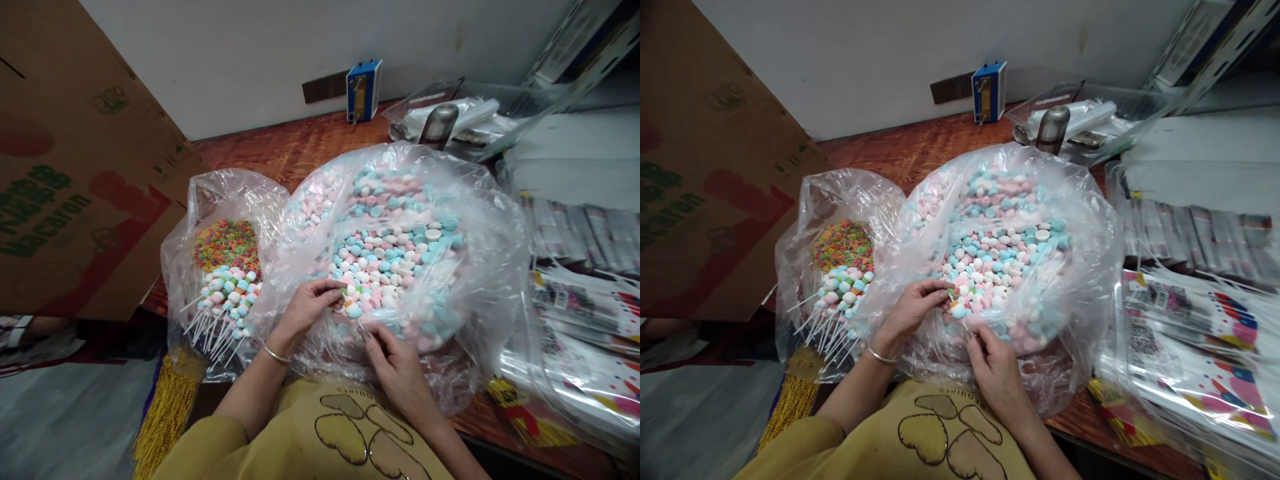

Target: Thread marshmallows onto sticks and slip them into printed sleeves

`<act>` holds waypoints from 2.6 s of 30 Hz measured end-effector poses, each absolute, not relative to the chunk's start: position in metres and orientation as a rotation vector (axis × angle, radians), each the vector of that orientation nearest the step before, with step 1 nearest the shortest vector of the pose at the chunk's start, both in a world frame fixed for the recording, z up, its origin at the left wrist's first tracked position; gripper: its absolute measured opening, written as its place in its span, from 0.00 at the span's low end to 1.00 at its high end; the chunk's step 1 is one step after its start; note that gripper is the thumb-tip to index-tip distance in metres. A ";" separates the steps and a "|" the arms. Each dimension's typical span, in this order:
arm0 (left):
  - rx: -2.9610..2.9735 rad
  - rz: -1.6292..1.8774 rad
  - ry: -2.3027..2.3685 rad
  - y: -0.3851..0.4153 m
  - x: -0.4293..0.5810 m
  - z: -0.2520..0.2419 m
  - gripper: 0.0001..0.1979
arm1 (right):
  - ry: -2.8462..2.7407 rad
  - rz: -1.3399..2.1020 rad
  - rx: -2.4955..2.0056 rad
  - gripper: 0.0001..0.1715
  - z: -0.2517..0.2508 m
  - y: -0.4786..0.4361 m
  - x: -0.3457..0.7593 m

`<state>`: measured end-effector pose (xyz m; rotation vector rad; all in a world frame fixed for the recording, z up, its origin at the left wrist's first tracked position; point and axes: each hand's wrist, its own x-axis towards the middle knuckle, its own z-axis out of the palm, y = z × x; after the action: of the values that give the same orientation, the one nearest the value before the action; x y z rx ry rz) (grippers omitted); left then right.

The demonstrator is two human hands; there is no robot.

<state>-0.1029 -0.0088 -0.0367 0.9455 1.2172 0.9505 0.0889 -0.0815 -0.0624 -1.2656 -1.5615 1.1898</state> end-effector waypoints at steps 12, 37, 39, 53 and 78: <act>2.080 0.821 1.553 -0.007 -0.118 -0.035 0.15 | -1.496 1.091 -1.351 0.15 -0.064 -0.080 0.097; 1.846 0.808 1.635 -0.011 -0.114 -0.037 0.12 | -1.518 1.088 -1.320 0.15 -0.067 -0.081 0.096; 2.040 0.645 1.654 -0.014 -0.115 -0.035 0.08 | -1.512 1.082 -1.324 0.15 -0.069 -0.081 0.097; 1.498 0.890 1.508 -0.014 -0.115 -0.036 0.03 | -1.563 1.116 -1.293 0.15 -0.069 -0.082 0.096; 0.849 1.238 1.190 -0.023 -0.077 -0.042 0.17 | -1.515 1.107 -1.228 0.14 -0.064 -0.084 0.082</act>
<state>-0.0772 -0.0234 -0.0416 0.8491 1.1904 1.2375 0.0819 -0.0835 -0.0636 -1.2282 -1.5145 1.1069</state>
